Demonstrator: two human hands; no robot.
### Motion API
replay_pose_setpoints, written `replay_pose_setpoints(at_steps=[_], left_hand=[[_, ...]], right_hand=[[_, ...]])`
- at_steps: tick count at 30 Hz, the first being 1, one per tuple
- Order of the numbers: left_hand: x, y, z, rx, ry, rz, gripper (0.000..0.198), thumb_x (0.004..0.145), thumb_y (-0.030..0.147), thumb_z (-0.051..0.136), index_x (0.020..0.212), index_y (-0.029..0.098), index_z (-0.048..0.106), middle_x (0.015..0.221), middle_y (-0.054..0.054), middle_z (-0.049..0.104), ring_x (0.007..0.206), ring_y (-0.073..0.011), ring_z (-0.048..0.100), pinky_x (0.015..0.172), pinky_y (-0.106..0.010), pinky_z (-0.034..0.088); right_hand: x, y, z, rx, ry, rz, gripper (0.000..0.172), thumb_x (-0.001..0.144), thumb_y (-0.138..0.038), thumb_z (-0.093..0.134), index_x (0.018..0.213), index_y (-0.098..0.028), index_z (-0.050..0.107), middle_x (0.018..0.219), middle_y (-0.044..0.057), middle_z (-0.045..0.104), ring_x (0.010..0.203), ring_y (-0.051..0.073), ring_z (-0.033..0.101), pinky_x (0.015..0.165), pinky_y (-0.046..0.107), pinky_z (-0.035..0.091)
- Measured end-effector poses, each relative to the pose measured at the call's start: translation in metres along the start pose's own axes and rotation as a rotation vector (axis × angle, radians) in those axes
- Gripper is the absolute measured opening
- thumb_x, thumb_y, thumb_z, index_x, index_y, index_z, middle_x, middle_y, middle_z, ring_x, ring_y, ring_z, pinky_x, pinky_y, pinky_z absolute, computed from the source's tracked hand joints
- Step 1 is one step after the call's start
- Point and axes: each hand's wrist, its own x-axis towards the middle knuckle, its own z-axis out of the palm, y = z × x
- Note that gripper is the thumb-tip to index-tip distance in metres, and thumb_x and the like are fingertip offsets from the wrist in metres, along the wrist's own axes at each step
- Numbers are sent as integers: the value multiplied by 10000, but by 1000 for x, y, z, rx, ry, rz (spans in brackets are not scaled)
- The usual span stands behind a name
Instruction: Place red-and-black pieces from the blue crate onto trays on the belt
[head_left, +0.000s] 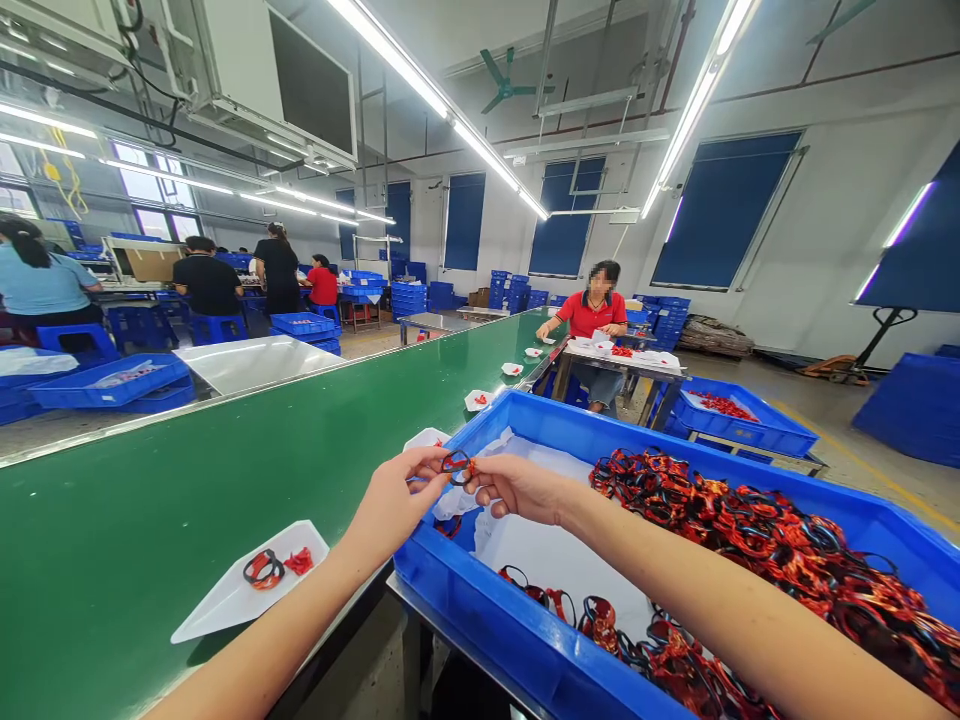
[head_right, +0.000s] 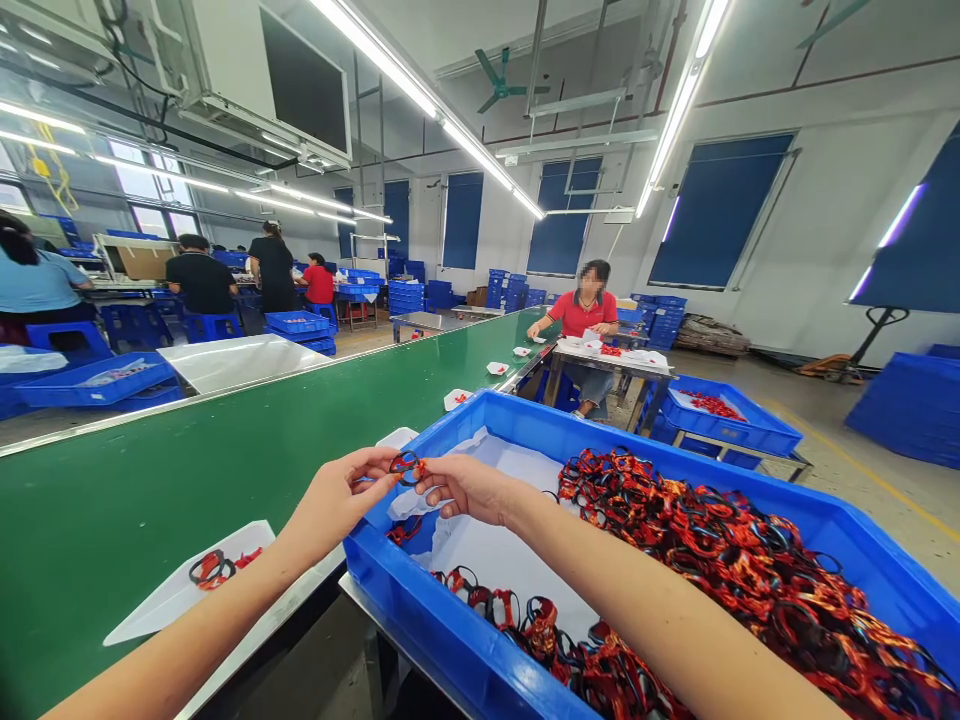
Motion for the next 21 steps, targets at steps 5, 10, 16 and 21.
replay_pose_setpoints(at_steps=[5,10,16,21], left_hand=[[4,1,-9,-18,87,-80,295,708,291,620,972,177,687,814,-37,721,728,-182,654,707,-291,520],[19,-17,-45,-227,323,-202,421,649,326,684,1014,119,646,924,-95,718,742,-175,669,772,-318,529],[42,-58,-66,54,271,-244,410,646,354,643,975,109,638,844,-90,710,705,-182,664,696,-305,533],[57,-90,-58,228,209,-290,300,556,254,669,834,143,653,734,-54,690,653,-190,642,609,-279,494]], right_hand=[[5,4,2,-240,113,-80,253,867,-372,477,919,-166,615,780,14,573,564,75,504,433,163,380],[11,30,7,-1063,68,-201,205,810,-202,501,943,-179,655,776,28,628,637,127,552,553,229,426],[14,64,10,-1666,103,-232,238,790,-255,528,991,-209,647,896,60,662,736,205,598,582,271,401],[13,64,9,-1639,149,-245,191,806,-252,498,945,-229,627,871,23,676,763,203,618,605,266,408]])
